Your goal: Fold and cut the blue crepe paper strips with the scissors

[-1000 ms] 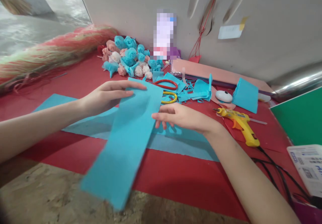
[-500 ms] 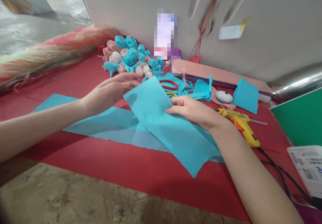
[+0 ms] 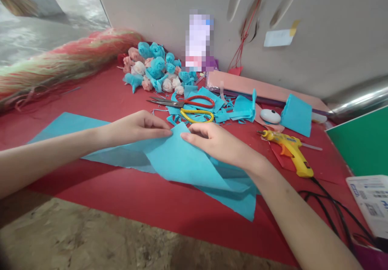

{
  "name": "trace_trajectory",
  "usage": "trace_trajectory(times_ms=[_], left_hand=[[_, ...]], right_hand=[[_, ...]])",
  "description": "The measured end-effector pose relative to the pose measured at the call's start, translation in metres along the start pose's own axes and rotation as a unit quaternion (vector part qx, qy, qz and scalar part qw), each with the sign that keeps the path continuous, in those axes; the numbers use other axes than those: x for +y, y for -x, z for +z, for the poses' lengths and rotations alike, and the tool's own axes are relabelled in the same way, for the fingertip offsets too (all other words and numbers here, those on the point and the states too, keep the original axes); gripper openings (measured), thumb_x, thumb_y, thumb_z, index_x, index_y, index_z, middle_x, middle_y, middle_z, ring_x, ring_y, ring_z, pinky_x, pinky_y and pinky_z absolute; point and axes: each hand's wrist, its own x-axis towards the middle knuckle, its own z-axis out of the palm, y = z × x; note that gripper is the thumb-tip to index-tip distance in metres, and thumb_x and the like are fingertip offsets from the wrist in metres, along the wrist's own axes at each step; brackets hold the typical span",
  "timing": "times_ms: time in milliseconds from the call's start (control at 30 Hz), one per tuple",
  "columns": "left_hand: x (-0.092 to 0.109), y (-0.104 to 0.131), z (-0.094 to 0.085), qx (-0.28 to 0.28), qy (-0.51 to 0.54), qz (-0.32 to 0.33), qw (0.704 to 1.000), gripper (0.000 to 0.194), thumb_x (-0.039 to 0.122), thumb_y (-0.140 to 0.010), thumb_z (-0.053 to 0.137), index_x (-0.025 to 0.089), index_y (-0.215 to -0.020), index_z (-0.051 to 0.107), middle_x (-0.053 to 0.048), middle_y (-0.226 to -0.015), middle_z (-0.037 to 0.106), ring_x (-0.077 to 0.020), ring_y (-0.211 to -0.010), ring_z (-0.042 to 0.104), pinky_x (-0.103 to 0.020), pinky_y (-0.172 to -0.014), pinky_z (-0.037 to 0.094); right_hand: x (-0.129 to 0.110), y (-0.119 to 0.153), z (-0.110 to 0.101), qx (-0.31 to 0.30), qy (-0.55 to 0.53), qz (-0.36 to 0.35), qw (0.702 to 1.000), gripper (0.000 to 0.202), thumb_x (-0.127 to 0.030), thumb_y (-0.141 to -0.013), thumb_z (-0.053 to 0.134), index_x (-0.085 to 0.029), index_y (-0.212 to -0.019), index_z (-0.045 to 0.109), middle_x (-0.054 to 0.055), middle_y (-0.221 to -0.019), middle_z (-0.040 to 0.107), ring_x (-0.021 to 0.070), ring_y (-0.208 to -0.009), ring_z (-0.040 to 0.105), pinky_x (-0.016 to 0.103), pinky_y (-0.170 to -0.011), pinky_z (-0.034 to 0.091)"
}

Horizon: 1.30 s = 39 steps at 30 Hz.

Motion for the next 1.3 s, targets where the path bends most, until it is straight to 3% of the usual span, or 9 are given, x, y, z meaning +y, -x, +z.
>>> trace_trajectory(times_ms=[100, 200, 333, 467, 633, 967, 1100, 1300], left_hand=[[0.005, 0.003, 0.007, 0.012, 0.017, 0.022, 1.0, 0.02, 0.033, -0.081, 0.055, 0.013, -0.08, 0.059, 0.004, -0.06, 0.046, -0.0066, -0.055, 0.04, -0.017, -0.047, 0.031], [0.01, 0.005, 0.01, 0.054, 0.079, 0.048, 0.994, 0.016, 0.026, -0.082, 0.054, 0.015, -0.093, 0.052, 0.004, -0.07, 0.053, -0.0065, -0.058, 0.045, -0.015, -0.049, 0.035], [0.015, 0.008, 0.008, 0.039, 0.064, 0.058, 0.996, 0.013, 0.026, -0.085, 0.053, 0.014, -0.084, 0.058, 0.003, -0.069, 0.055, -0.006, -0.06, 0.048, -0.015, -0.053, 0.04], [0.015, 0.008, 0.009, 0.011, 0.025, 0.103, 0.994, 0.015, 0.019, -0.086, 0.051, 0.014, -0.085, 0.065, 0.001, -0.082, 0.067, -0.0084, -0.079, 0.06, -0.016, -0.072, 0.046], [0.014, 0.012, 0.014, -0.009, 0.021, 0.122, 0.992, 0.017, 0.014, -0.087, 0.05, 0.014, -0.085, 0.067, 0.002, -0.083, 0.07, -0.0061, -0.078, 0.062, -0.012, -0.071, 0.047], [0.015, 0.01, 0.006, 0.023, 0.03, 0.151, 0.988, 0.015, 0.013, -0.083, 0.056, 0.015, -0.08, 0.07, 0.003, -0.08, 0.071, -0.0068, -0.074, 0.063, -0.013, -0.068, 0.048], [0.017, 0.013, -0.002, -0.026, 0.029, 0.131, 0.991, 0.016, 0.017, -0.084, 0.057, 0.016, -0.08, 0.072, 0.0, -0.077, 0.072, -0.0104, -0.069, 0.064, -0.016, -0.062, 0.049], [0.019, 0.019, -0.023, -0.24, 0.023, 0.127, 0.962, 0.02, 0.016, -0.087, 0.054, 0.018, -0.086, 0.073, -0.005, -0.068, 0.071, -0.0142, -0.066, 0.066, -0.022, -0.066, 0.051]], right_hand=[[-0.004, 0.0, 0.007, 0.049, 0.013, -0.026, 0.998, 0.029, -0.043, -0.088, 0.05, -0.019, -0.073, 0.051, -0.004, -0.066, 0.042, 0.0094, -0.059, 0.04, 0.025, -0.052, 0.03], [-0.006, 0.001, 0.01, 0.06, 0.021, -0.029, 0.998, 0.031, -0.044, -0.088, 0.049, -0.018, -0.073, 0.052, -0.003, -0.065, 0.042, 0.0097, -0.059, 0.04, 0.026, -0.052, 0.029], [-0.006, 0.0, 0.012, 0.049, 0.0, -0.041, 0.998, 0.032, -0.045, -0.088, 0.05, -0.019, -0.069, 0.05, -0.004, -0.063, 0.04, 0.009, -0.056, 0.037, 0.025, -0.049, 0.028], [-0.005, -0.001, 0.014, 0.037, -0.013, -0.055, 0.998, 0.033, -0.045, -0.089, 0.047, -0.019, -0.069, 0.05, -0.004, -0.064, 0.042, 0.0098, -0.058, 0.038, 0.026, -0.049, 0.029], [-0.006, 0.0, 0.018, 0.061, -0.002, -0.106, 0.992, 0.036, -0.045, -0.091, 0.044, -0.02, -0.065, 0.049, -0.003, -0.065, 0.043, 0.0104, -0.061, 0.039, 0.025, -0.055, 0.033], [-0.009, 0.001, 0.005, 0.192, 0.061, -0.119, 0.972, 0.038, -0.046, -0.091, 0.044, -0.02, -0.062, 0.041, -0.003, -0.059, 0.037, 0.0106, -0.056, 0.036, 0.026, -0.05, 0.03], [-0.01, 0.002, -0.005, 0.209, 0.071, -0.129, 0.967, 0.043, -0.054, -0.087, 0.046, -0.021, -0.061, 0.043, -0.003, -0.058, 0.039, 0.0107, -0.053, 0.036, 0.027, -0.048, 0.029], [-0.01, 0.007, -0.015, 0.219, 0.091, -0.156, 0.959, 0.038, -0.044, -0.091, 0.044, -0.021, -0.062, 0.043, -0.003, -0.058, 0.037, 0.0102, -0.053, 0.035, 0.026, -0.048, 0.029]])
